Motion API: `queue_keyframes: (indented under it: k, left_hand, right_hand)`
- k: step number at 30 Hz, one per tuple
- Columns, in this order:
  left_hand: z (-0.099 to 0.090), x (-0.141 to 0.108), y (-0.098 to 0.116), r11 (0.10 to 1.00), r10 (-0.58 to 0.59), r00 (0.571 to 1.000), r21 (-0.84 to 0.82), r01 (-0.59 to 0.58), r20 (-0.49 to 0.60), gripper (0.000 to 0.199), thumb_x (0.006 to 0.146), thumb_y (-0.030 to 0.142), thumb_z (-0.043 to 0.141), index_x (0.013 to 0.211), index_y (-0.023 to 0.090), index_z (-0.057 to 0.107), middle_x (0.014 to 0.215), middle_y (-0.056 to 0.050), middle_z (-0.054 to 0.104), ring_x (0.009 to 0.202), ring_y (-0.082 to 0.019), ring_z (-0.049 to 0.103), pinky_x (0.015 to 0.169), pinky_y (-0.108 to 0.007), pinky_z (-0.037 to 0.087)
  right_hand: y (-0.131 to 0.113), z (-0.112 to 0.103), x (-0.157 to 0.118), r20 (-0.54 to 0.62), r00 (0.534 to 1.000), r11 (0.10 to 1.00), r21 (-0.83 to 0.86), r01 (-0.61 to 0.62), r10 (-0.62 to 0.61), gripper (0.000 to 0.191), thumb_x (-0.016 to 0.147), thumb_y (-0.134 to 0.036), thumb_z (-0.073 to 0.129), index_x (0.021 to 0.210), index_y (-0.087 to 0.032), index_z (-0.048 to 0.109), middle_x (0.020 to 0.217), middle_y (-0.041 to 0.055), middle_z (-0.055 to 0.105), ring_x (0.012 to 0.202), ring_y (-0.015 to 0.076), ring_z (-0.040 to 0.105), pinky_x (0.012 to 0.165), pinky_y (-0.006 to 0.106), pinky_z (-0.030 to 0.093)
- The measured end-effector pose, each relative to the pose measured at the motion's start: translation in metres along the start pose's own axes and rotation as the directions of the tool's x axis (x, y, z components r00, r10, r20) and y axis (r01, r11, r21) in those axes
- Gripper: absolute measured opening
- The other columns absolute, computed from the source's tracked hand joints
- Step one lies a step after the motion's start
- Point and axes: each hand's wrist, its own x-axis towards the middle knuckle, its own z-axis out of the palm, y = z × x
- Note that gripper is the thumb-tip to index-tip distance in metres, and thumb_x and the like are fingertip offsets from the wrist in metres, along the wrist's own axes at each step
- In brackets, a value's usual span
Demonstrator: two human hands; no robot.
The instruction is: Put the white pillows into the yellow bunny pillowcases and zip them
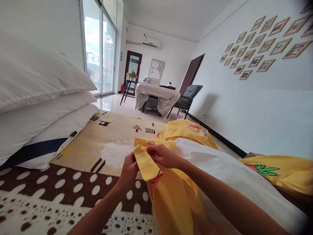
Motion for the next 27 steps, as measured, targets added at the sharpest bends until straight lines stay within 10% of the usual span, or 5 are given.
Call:
queue_keyframes:
  k: [7,20,27]
  left_hand:
    - [0.002,-0.001,0.003,0.994,0.022,1.000,0.109,-0.024,0.022,0.026,0.058,0.031,0.072,0.072,0.012,0.060,0.065,0.000,0.060,0.059,-0.012,0.049,0.052,-0.020,0.040]
    - [0.001,0.001,0.007,0.982,0.014,0.986,0.185,-0.046,0.168,0.027,0.062,0.032,0.069,0.071,0.013,0.052,0.062,0.003,0.048,0.054,-0.007,0.037,0.049,-0.019,0.031]
    - [-0.003,0.003,0.007,0.996,-0.060,0.984,0.074,0.048,0.166,0.035,0.061,0.034,0.074,0.085,0.012,0.062,0.079,-0.004,0.064,0.069,-0.016,0.056,0.059,-0.024,0.043]
  right_hand:
    - [-0.009,-0.016,-0.002,-0.277,0.960,0.961,-0.257,-0.102,0.028,0.010,0.080,-0.014,0.052,0.070,-0.018,0.050,0.063,-0.0030,0.052,0.058,0.0101,0.041,0.056,0.024,0.029]
    - [-0.001,-0.017,0.001,-0.338,0.941,0.878,-0.456,-0.145,-0.020,0.012,0.082,-0.012,0.050,0.072,-0.018,0.047,0.069,0.0004,0.056,0.063,0.0119,0.045,0.059,0.024,0.028]
    - [0.008,-0.022,0.001,-0.363,0.930,0.908,-0.370,-0.197,0.054,0.012,0.083,-0.016,0.049,0.071,-0.019,0.045,0.066,-0.0018,0.054,0.060,0.0114,0.044,0.058,0.024,0.029]
